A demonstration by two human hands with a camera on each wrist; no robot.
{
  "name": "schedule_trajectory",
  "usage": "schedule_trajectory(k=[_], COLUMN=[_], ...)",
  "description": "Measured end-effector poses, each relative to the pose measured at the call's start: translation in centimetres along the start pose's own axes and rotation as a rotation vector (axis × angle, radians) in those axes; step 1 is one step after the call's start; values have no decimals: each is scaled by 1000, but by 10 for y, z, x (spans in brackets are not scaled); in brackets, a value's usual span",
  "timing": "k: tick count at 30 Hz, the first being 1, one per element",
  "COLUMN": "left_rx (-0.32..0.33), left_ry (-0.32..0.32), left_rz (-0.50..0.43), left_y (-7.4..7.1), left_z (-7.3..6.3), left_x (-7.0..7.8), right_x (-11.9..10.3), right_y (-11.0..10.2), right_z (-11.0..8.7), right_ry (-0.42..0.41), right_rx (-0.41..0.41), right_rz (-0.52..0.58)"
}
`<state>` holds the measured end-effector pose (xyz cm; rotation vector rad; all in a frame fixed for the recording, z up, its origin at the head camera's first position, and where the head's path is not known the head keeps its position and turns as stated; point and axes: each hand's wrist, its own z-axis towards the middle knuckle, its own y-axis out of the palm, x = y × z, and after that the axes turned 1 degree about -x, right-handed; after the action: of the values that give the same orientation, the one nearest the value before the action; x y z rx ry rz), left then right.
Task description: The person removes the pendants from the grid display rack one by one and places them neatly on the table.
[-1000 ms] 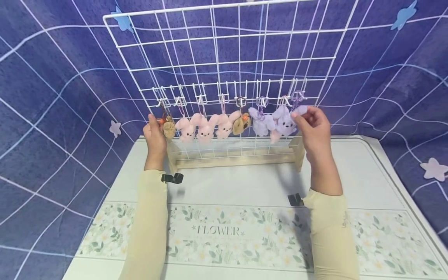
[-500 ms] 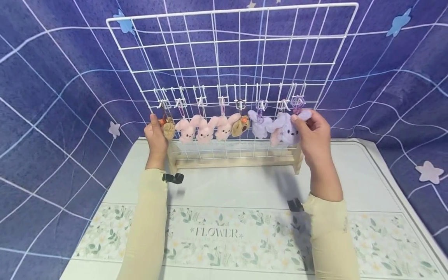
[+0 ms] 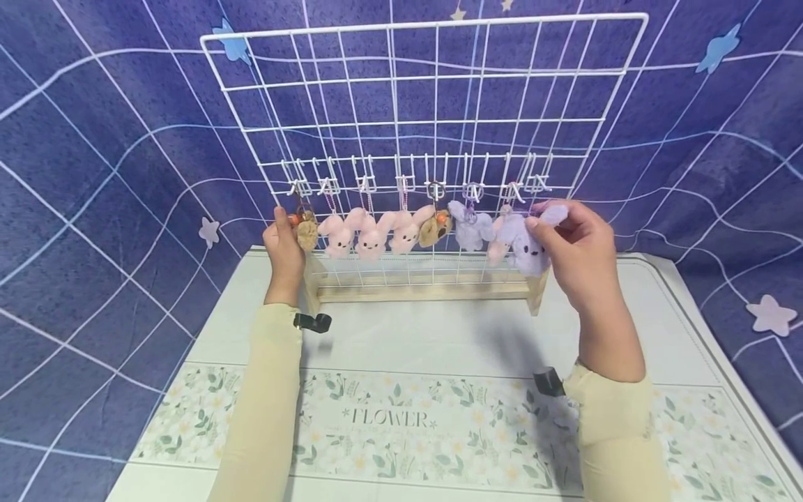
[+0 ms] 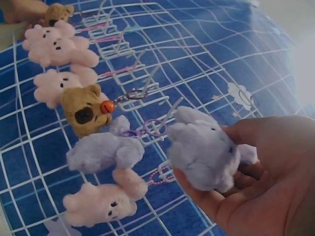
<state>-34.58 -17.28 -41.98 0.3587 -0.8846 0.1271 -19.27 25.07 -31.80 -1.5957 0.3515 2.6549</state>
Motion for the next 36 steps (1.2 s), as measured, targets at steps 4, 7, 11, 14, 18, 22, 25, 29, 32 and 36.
schedule_trajectory(k=[4, 7, 11, 14, 18, 22, 25, 29, 32, 36], left_rx=[-1, 3, 5, 3, 2, 3, 2, 0, 0, 4], left_ry=[0, 5, 0, -14, -37, -46, -39, -29, -30, -30], left_rz=[1, 18, 31, 31, 3, -14, 2, 10, -2, -16], left_y=[0, -1, -1, -1, -1, 0, 0, 0, 0, 0], left_z=[0, 0, 0, -1, -2, -1, -1, -1, -2, -1], left_x=[1, 1, 2, 2, 2, 1, 1, 0, 0, 0], right_x=[2, 4, 9, 12, 15, 17, 21, 25, 28, 34], right_y=[-4, -5, -8, -12, -17, -21, -23, -26, -27, -28], right_z=[-5, -7, -10, -11, -12, -13, -14, -17, -19, -19], right_ry=[19, 42, 74, 112, 165, 209, 209, 148, 151, 244], right_rx=[-71, -95, -132, -182, -267, -378, -462, -586, -707, -861], right_rz=[-128, -322, -517, -568, -646, -720, -745, -747, -734, -731])
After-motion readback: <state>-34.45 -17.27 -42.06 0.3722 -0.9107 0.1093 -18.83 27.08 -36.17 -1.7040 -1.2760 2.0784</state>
